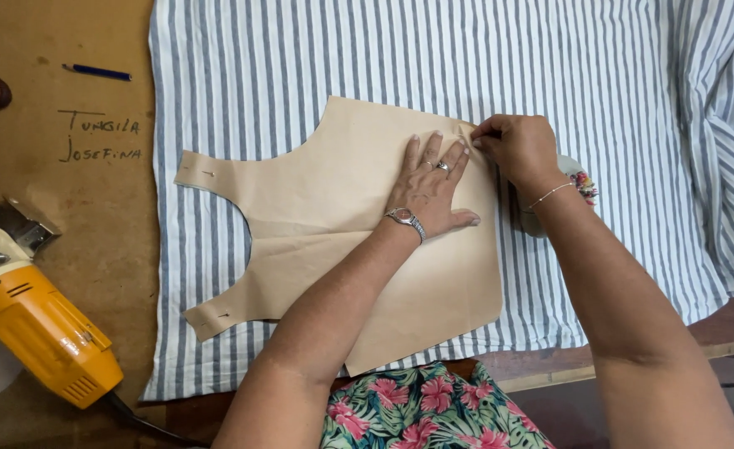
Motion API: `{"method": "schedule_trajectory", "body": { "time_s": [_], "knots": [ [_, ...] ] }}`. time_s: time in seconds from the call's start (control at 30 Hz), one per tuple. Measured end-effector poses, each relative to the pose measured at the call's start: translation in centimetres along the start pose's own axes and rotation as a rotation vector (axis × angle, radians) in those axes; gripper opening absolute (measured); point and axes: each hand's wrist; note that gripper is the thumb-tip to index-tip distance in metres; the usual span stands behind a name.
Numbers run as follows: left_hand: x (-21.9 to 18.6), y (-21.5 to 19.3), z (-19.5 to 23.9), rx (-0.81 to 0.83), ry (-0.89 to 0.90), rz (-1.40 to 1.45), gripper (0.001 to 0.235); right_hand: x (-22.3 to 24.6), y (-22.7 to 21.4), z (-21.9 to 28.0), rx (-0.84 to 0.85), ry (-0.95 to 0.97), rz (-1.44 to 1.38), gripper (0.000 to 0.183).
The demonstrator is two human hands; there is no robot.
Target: The person is laying out a paper pattern on striped fabric, pinning it in place, and marking the outline with a pen in preparation for cutting.
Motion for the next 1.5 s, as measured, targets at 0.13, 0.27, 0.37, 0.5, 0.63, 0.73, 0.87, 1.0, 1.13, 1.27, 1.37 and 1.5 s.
{"method": "schedule_trajectory", "body": {
  "time_s": [0.13, 0.27, 0.37, 0.5, 0.63, 0.73, 0.87, 1.0, 1.13, 1.27, 1.37, 1.5],
  "knots": [
    [-0.1, -0.2, 0.2, -0.004, -0.009, 0.025, 0.109, 0.7, -0.6, 0.8, -0.108, -0.066, 0.22, 0.018],
    [0.0, -0.7, 0.2, 0.011, -0.004, 0.042, 0.105, -1.1, -6.4, 4.0, -0.277, -0.076, 0.293, 0.022],
    [0.3, 1.6, -0.9, -0.089, 0.005, -0.042, 0.107, -4.2, -11.3, 7.2, -0.351, -0.12, 0.209, 0.011],
    [0.4, 1.9, -1.1, -0.054, 0.0, -0.039, 0.104, -7.5, -12.0, 10.7, -0.244, -0.001, 0.334, 0.013],
    [1.8, 1.6, -0.3, -0.054, 0.021, 0.007, 0.087, -7.0, -10.1, 11.8, -0.146, 0.021, 0.3, 0.017],
    [4.0, 1.8, 1.3, -0.211, -0.008, -0.054, 0.072, -6.9, -8.1, 11.4, -0.181, -0.023, 0.282, 0.018],
    [6.7, 0.2, 3.7, -0.367, -0.101, -0.224, 0.056, -7.6, -5.5, 9.9, -0.201, -0.026, 0.465, 0.016],
    [9.1, -0.3, 5.1, -0.349, -0.173, -0.19, 0.079, -7.1, -5.9, 9.4, -0.093, -0.024, 0.382, 0.018],
    [9.4, -1.0, 5.9, -0.304, -0.125, -0.166, 0.089, -6.3, -7.0, 9.8, -0.124, 0.06, 0.616, 0.025],
    [9.4, -0.9, 6.3, -0.277, -0.093, -0.12, 0.089, -0.9, -7.1, 8.1, -0.235, -0.042, 0.336, 0.023],
    [9.7, 0.4, 5.9, -0.389, -0.133, -0.12, 0.118, 10.8, -5.2, 5.6, -0.048, -0.036, -0.172, 0.012],
    [8.2, -3.7, 7.4, -0.172, -0.272, -0.049, 0.118, 12.5, 3.5, -1.0, -0.181, -0.196, -0.037, 0.015]
  ]
}}
Point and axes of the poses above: each hand's wrist, its own z-axis away from the middle knuckle, its own y-axis out of the palm, x = y × z, and after that the axes turned 2 degrees about z, right-handed
